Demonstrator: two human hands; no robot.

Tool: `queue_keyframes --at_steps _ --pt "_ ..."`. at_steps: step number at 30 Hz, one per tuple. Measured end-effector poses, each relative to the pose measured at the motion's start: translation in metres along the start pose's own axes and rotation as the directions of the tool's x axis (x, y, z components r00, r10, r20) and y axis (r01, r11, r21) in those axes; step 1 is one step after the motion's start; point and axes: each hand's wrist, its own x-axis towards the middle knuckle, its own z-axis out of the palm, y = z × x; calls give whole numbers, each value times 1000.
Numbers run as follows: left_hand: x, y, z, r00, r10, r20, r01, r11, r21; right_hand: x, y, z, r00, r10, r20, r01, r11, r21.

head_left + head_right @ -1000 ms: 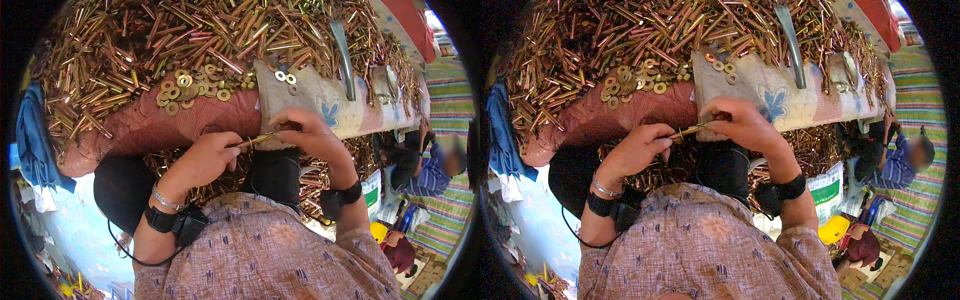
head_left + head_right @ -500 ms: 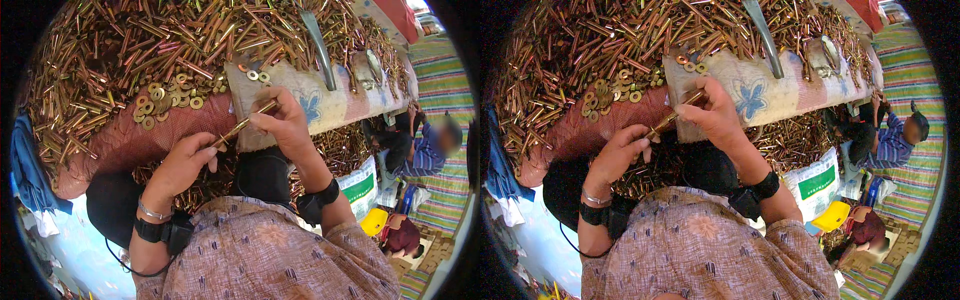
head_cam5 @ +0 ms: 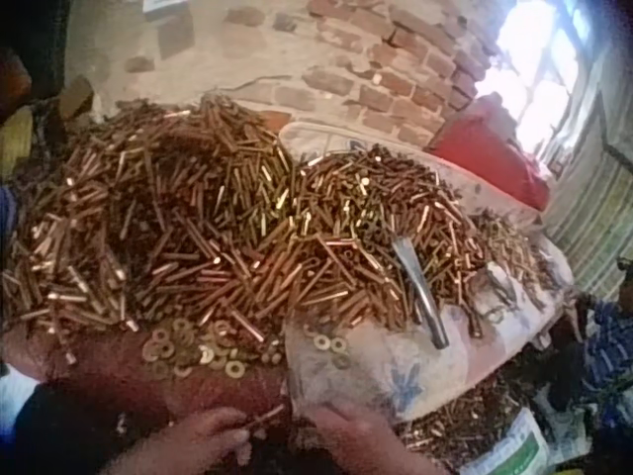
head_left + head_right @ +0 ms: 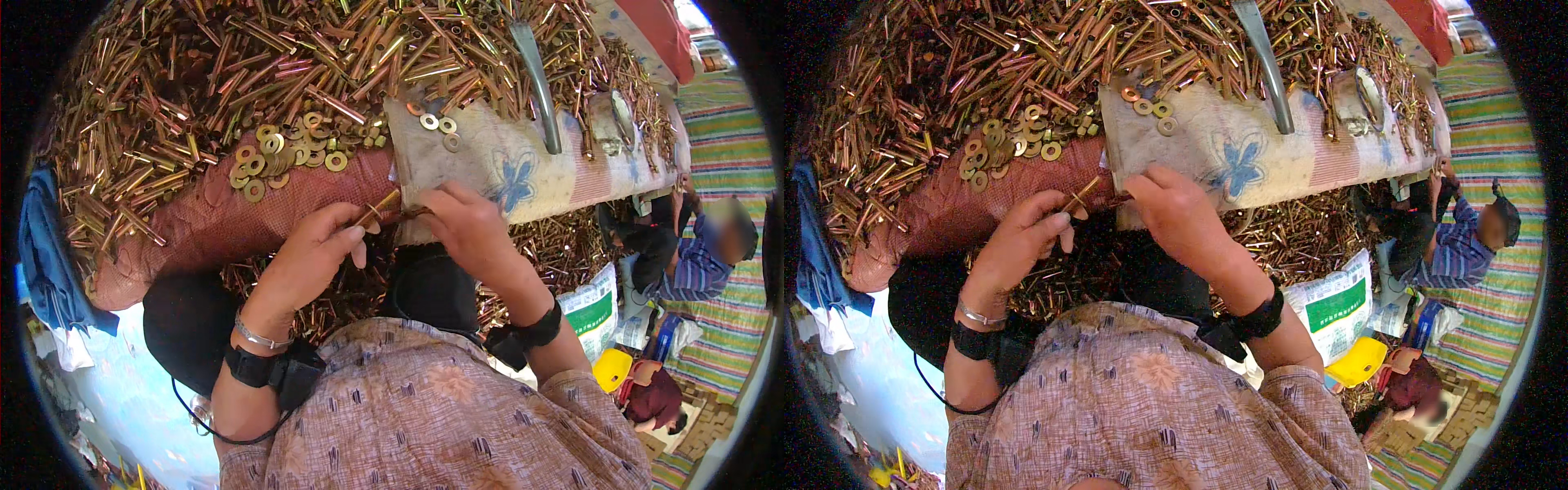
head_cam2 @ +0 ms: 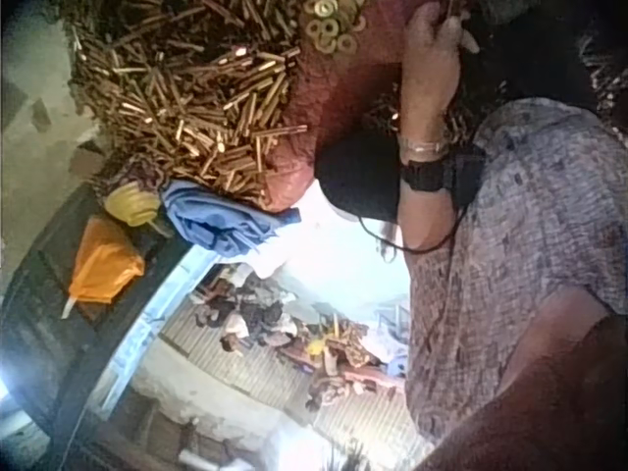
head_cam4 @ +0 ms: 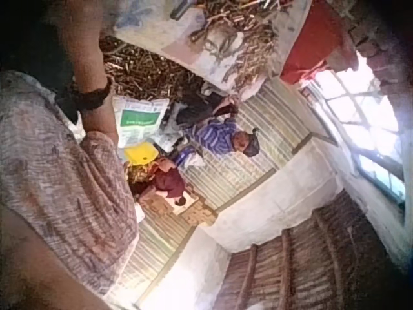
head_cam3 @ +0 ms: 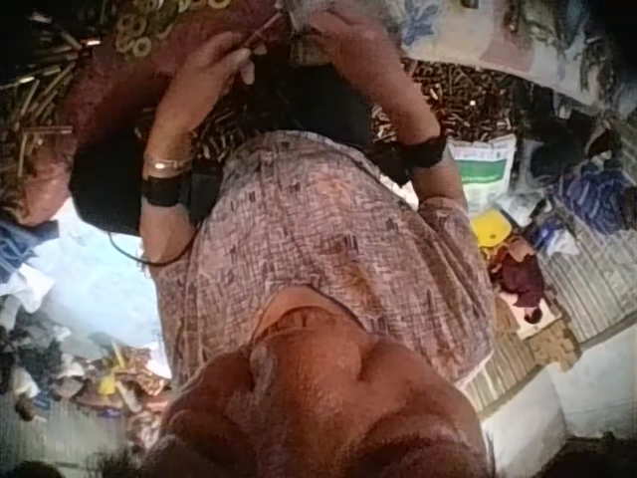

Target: Assembling metal washers onto threaded bolts/rods.

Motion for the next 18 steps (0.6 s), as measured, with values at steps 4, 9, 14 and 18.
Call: queue_keyframes --at_steps 4,9,14,18 --pt "3 -10 0 1000 4 15 -3 999 -48 -1 4 0 990 -98 98 118 968 -220" --pt "1 -6 0 999 -52 13 53 989 -137 -7 2 -6 965 -73 251 160 924 -346" --pt "1 -3 2 993 -103 50 113 952 -285 -6 4 -11 888 437 145 -456 790 410" --pt "4 -8 8 996 -72 58 82 977 -197 22 -10 5 843 535 51 -187 203 961"
